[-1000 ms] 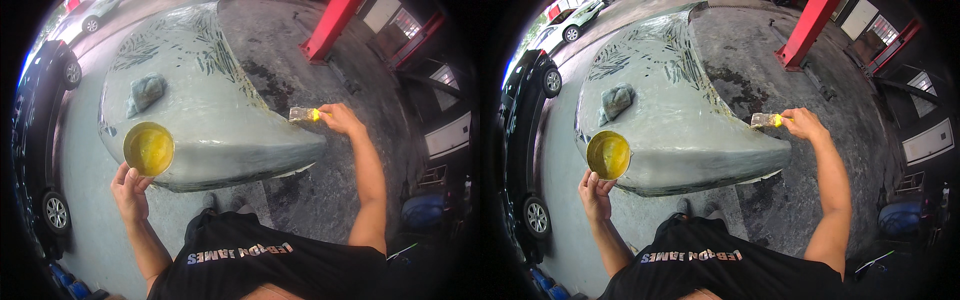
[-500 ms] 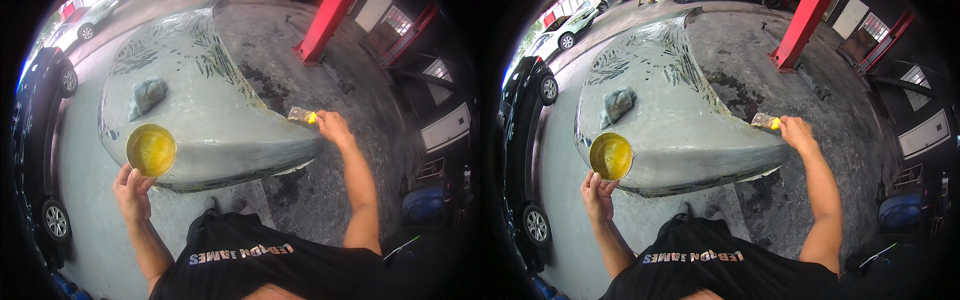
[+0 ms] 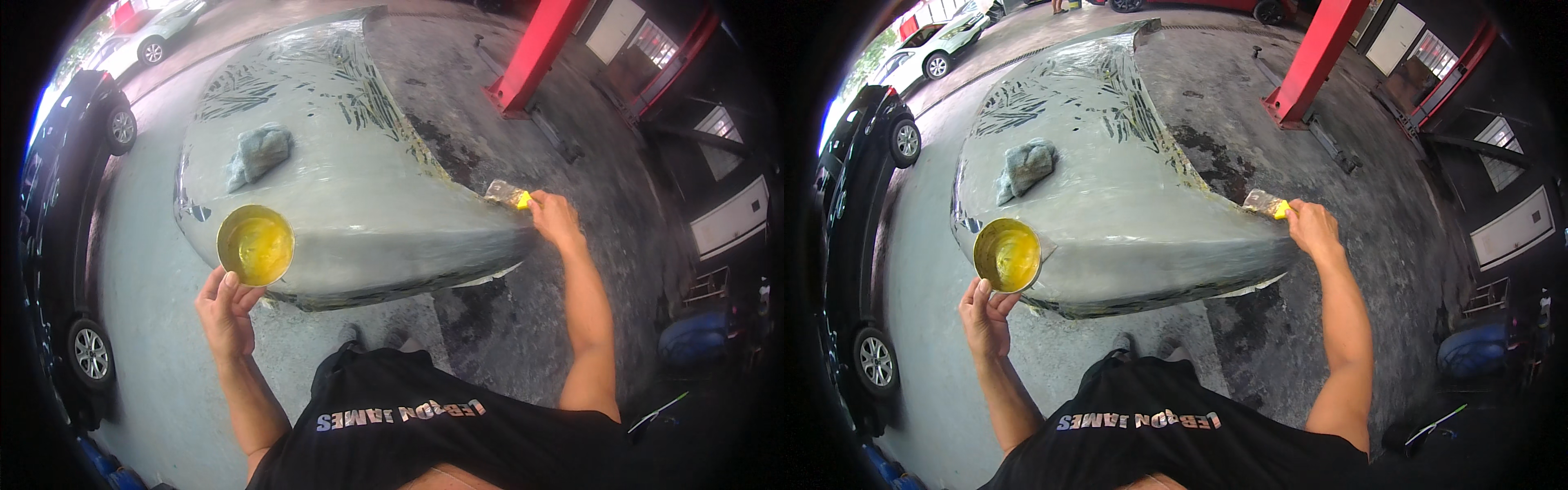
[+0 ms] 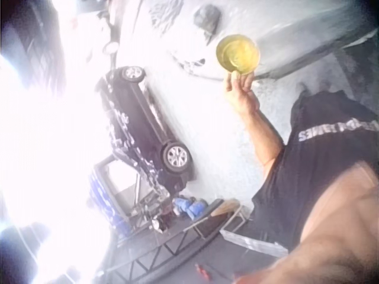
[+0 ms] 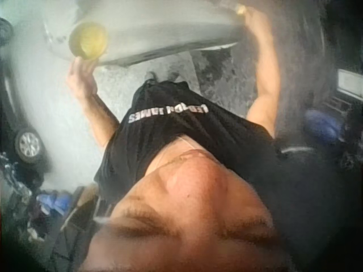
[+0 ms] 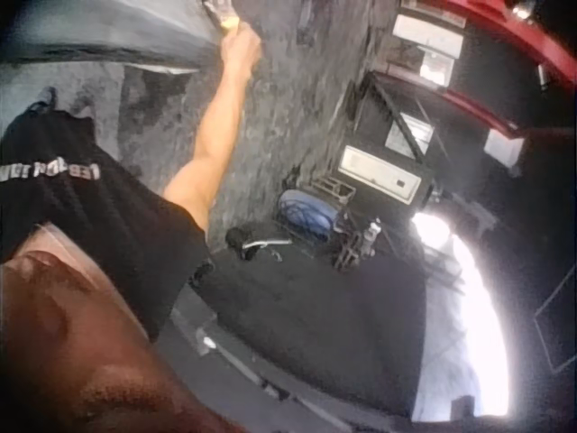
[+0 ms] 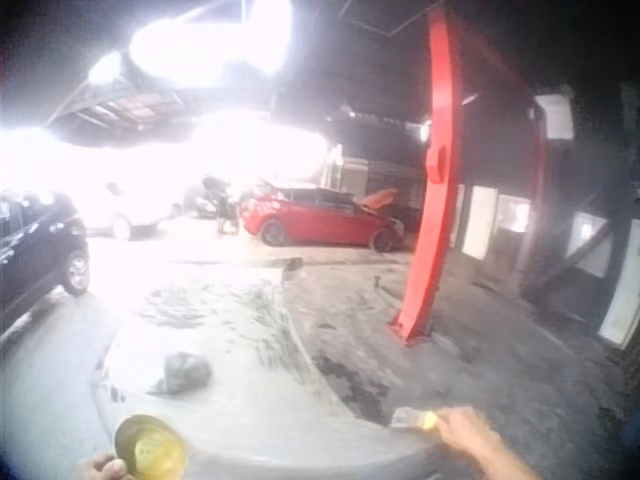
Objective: The person applies yellow paint to a car hood using a yellow-handled brush and a small yellow container. The person repeatedly dips the brush into the container and spreads the paint across the hood surface.
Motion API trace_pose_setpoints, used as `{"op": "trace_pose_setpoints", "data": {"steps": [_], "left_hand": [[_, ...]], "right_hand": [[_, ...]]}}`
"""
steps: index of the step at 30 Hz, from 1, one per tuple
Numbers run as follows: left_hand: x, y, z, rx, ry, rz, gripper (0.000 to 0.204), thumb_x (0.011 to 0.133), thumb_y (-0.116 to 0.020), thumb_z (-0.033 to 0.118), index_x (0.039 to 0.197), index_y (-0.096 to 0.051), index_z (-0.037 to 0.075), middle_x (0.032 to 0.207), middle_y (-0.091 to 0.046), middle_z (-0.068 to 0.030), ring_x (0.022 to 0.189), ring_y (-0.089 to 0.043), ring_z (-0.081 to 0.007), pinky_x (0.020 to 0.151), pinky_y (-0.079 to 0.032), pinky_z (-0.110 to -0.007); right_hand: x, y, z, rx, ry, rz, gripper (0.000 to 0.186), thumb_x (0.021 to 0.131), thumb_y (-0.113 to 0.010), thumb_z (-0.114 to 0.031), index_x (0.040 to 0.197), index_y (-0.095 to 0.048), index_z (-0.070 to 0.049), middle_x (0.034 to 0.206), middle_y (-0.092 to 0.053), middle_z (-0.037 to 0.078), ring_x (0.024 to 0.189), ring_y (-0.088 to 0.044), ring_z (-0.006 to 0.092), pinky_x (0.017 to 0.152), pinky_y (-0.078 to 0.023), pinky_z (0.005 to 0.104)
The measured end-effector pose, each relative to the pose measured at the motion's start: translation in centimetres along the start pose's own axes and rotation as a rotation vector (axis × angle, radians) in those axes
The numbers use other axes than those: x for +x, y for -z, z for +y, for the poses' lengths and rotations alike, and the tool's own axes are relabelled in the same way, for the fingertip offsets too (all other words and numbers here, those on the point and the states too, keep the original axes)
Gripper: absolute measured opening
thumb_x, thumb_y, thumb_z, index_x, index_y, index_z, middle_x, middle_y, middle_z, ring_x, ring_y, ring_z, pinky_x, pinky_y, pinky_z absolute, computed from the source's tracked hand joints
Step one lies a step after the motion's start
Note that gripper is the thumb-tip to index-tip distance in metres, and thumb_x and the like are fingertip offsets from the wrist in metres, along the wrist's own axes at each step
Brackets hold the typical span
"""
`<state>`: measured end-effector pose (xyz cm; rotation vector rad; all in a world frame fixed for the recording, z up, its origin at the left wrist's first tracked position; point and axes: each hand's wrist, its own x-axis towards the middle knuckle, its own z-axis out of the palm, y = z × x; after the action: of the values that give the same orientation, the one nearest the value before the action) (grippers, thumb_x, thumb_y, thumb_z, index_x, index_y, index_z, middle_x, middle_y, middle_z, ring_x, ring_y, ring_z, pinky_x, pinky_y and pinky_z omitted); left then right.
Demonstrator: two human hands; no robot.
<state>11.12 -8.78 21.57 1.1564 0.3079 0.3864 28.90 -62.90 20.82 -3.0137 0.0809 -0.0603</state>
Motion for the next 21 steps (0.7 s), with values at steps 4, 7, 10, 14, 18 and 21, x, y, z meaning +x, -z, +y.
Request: {"op": "trace_pose_setpoints", "data": {"steps": [4, 7, 10, 14, 18, 21], "left_hand": [[-0.3, 0.3, -0.2, -0.043, 0.008, 0.042, 0.039, 0.097, -0.070, 0.017, 0.122, -0.060, -0.011, 0.106, -0.073, -0.0202, 0.087, -0.077, -0.0278, 0.077, -0.067, -0.037], [-0.4, 1.0, -0.2, -0.070, 0.007, 0.063, 0.036, 0.097, -0.070, 0.018, 0.118, -0.060, -0.010, 0.104, -0.073, -0.0185, 0.086, -0.077, -0.0278, 0.075, -0.067, -0.037], [-0.7, 1.5, -0.1, -0.081, 0.003, 0.074, 0.036, 0.097, -0.071, 0.019, 0.117, -0.061, -0.009, 0.103, -0.072, -0.0171, 0.085, -0.077, -0.0279, 0.074, -0.068, -0.037], [-2.0, 1.1, 0.3, -0.057, -0.024, 0.088, 0.037, 0.097, -0.071, 0.021, 0.117, -0.061, -0.009, 0.105, -0.072, -0.0168, 0.085, -0.077, -0.0275, 0.073, -0.067, -0.035], [-3.7, 1.1, 0.9, -0.019, -0.052, 0.119, 0.038, 0.098, -0.070, 0.024, 0.116, -0.062, -0.009, 0.105, -0.071, -0.0171, 0.086, -0.076, -0.0275, 0.074, -0.067, -0.035], [-4.9, 2.5, 1.5, -0.004, -0.078, 0.159, 0.037, 0.099, -0.069, 0.025, 0.115, -0.063, -0.008, 0.104, -0.072, -0.0172, 0.086, -0.076, -0.0275, 0.074, -0.067, -0.036]], "right_hand": [[0.0, 0.1, 2.4, 0.168, 0.040, 0.188, 0.036, 0.098, -0.066, -0.027, 0.129, -0.070, -0.009, 0.098, -0.076, 0.020, 0.096, -0.074, 0.0364, 0.083, -0.056, 0.0466], [0.0, 1.5, 3.2, 0.488, -0.028, 0.103, 0.036, 0.096, -0.066, -0.019, 0.130, -0.068, -0.006, 0.083, -0.073, 0.014, 0.079, -0.070, 0.0236, 0.074, -0.053, 0.0386], [0.4, 1.5, 2.6, 0.598, 0.066, 0.067, 0.038, 0.094, -0.065, -0.009, 0.132, -0.065, -0.003, 0.078, -0.066, 0.007, 0.070, -0.059, 0.0148, 0.067, -0.047, 0.0332], [1.7, 0.7, -1.0, 0.484, 0.172, 0.008, 0.036, 0.096, -0.064, -0.010, 0.131, -0.064, -0.003, 0.098, -0.073, 0.018, 0.090, -0.071, 0.0305, 0.080, -0.053, 0.0425], [4.5, -1.8, -4.9, 0.302, 0.272, 0.025, 0.035, 0.098, -0.062, -0.012, 0.132, -0.065, -0.006, 0.118, -0.073, 0.023, 0.115, -0.067, 0.0421, 0.097, -0.052, 0.0504], [6.3, -3.2, -8.0, 0.203, 0.263, 0.044, 0.031, 0.097, -0.063, -0.014, 0.127, -0.067, -0.010, 0.113, -0.073, 0.022, 0.108, -0.069, 0.0428, 0.092, -0.053, 0.0543]]}}
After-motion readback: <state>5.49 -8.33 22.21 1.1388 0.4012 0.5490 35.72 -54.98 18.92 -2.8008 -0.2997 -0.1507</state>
